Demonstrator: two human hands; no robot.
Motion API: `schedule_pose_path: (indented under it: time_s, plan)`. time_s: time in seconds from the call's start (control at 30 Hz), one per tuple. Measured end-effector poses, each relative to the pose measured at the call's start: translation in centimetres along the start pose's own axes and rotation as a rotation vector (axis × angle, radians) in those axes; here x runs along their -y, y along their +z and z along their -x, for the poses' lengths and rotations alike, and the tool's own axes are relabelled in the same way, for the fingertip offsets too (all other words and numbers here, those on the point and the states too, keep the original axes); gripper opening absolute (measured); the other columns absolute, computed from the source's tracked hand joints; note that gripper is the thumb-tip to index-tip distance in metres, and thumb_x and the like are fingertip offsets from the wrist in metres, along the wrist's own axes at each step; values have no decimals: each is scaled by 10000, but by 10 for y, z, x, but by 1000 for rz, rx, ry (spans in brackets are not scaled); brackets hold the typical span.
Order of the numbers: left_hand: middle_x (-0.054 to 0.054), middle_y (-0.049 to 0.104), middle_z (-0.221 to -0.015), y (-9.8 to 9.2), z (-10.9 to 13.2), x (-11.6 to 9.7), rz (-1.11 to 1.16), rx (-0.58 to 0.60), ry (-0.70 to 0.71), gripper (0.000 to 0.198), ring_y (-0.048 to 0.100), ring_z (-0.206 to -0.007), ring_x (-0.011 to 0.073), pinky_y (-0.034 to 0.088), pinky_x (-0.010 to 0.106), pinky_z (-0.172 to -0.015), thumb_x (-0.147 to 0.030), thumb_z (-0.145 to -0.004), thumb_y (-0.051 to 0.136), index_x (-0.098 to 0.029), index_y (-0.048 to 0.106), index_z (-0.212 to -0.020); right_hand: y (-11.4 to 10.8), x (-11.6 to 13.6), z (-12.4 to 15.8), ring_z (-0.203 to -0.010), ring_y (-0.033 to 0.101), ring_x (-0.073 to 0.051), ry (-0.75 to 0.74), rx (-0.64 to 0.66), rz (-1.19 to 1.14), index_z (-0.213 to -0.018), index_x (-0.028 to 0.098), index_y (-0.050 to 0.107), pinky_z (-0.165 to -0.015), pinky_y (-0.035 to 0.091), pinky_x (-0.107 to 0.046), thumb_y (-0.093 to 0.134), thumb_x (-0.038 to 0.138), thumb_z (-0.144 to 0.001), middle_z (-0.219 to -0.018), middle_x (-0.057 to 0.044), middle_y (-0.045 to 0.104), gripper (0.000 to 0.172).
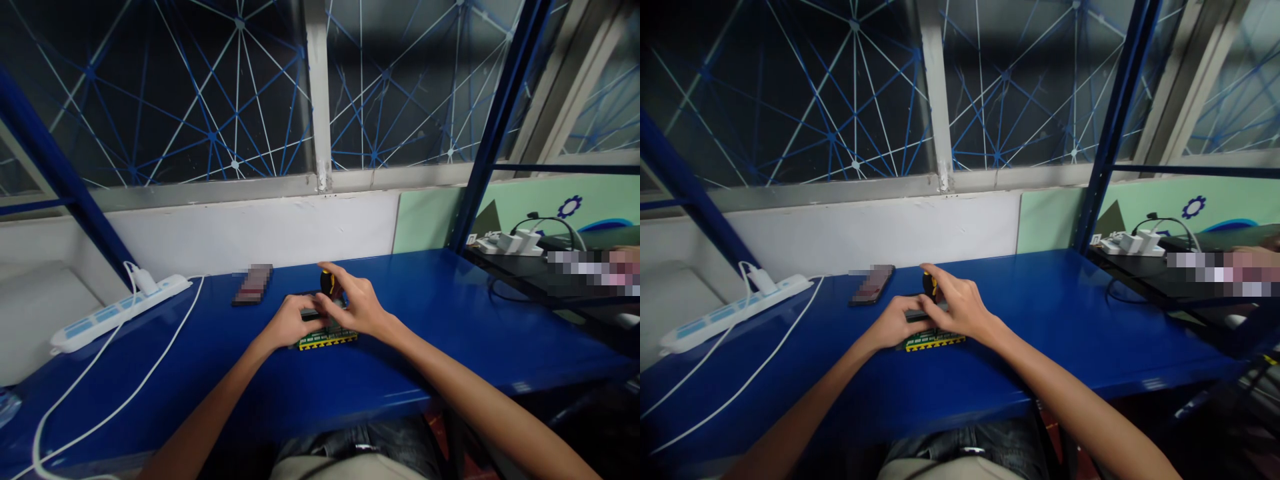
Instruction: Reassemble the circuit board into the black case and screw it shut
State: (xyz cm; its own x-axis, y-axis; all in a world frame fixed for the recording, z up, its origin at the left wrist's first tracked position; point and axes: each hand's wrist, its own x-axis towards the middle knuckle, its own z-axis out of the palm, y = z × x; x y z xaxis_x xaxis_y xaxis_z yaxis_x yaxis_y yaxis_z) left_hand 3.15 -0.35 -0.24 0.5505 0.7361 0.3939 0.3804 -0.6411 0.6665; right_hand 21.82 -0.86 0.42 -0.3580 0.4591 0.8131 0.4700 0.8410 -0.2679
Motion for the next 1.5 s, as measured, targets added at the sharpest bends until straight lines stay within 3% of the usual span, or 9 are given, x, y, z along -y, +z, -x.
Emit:
schedule_pose_path:
  time_s: [0.27, 0.83, 1.2, 1.5]
  plan:
    - [44, 733, -843, -2, 1, 0, 8, 35, 55, 103, 665, -824, 193, 494, 276, -800, -231, -799, 703, -147, 760, -787, 0, 1, 0, -686, 616, -133, -19, -16, -15, -1394, 167, 380, -629, 479, -275, 500, 305, -890, -890, -32, 651, 536]
    - [50, 753, -947, -6, 1, 0, -20, 91, 26, 155, 679, -904, 214, 481, 284, -853, -205, -838, 655, -159, 765, -937, -1, 1, 1, -696, 629, -132, -32, 9, 1, -1404, 176, 347, -627, 494, -277, 488, 305, -904, -940, -43, 663, 534]
    - [58, 750, -961, -7, 1, -2, -16, 102, 31, 159, 678, -917, 225, 484, 303, -871, -223, -840, 652, -162, 768, -932, 1, -1, 1, -683, 631, -131, -41, 6, 1, -1398, 175, 354, -628, 497, -276, 478, 314, -910, -931, -45, 663, 522]
    - [44, 739, -804, 2, 0, 0, -44, -9, -10, 115, 667, -775, 195, 492, 268, -743, -240, -771, 712, -139, 765, -787, 2, -1, 1, -659, 634, -119, 6, 13, -25, -1405, 185, 346, -616, 493, -271, 467, 305, -905, -959, -44, 665, 529]
